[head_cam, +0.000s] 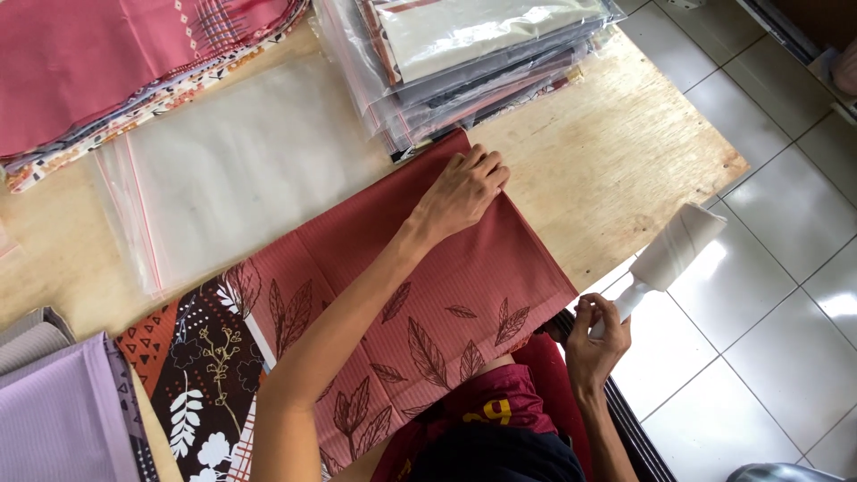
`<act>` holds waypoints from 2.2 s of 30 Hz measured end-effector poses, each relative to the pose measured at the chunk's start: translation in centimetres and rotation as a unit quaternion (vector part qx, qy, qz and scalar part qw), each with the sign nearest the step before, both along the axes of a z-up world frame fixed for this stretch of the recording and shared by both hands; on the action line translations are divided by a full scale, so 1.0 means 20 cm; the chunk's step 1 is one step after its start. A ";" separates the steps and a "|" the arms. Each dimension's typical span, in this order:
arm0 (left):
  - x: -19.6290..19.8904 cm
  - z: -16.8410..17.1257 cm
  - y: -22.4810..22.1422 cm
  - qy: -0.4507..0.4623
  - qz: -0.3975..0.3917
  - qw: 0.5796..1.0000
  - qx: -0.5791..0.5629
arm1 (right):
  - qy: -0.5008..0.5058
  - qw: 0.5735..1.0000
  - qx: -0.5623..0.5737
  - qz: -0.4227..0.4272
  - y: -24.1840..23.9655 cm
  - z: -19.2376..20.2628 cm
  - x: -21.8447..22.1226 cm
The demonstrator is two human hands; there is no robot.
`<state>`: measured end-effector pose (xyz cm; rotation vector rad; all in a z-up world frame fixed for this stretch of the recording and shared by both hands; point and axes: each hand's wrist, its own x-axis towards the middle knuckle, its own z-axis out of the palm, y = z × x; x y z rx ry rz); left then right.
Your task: Using a lint roller to clean a piece of fabric before folding it neatly on a table.
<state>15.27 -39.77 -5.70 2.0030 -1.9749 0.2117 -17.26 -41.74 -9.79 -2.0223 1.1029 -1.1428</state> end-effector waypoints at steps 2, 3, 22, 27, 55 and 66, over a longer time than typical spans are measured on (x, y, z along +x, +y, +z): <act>0.00 -0.01 -0.01 0.001 0.001 1.000 -0.001 | 0.002 1.000 0.000 0.000 0.00 0.02 0.00; 0.00 -0.02 -0.01 -0.004 0.004 1.000 -0.007 | 0.008 1.000 0.008 0.001 0.02 0.03 0.01; 0.09 0.03 0.00 -0.057 0.016 0.995 -0.075 | 0.056 0.995 0.078 0.012 0.02 0.07 -0.01; 0.09 0.03 0.00 -0.055 0.018 0.995 -0.082 | 0.046 0.995 0.082 0.017 0.02 0.11 0.01; -0.19 0.23 1.28 0.114 0.265 0.956 0.060 | 0.271 0.871 0.332 0.239 0.42 0.43 -0.04; -0.16 0.18 1.29 0.120 0.283 0.951 0.037 | 0.194 0.958 0.178 0.116 0.20 0.66 0.06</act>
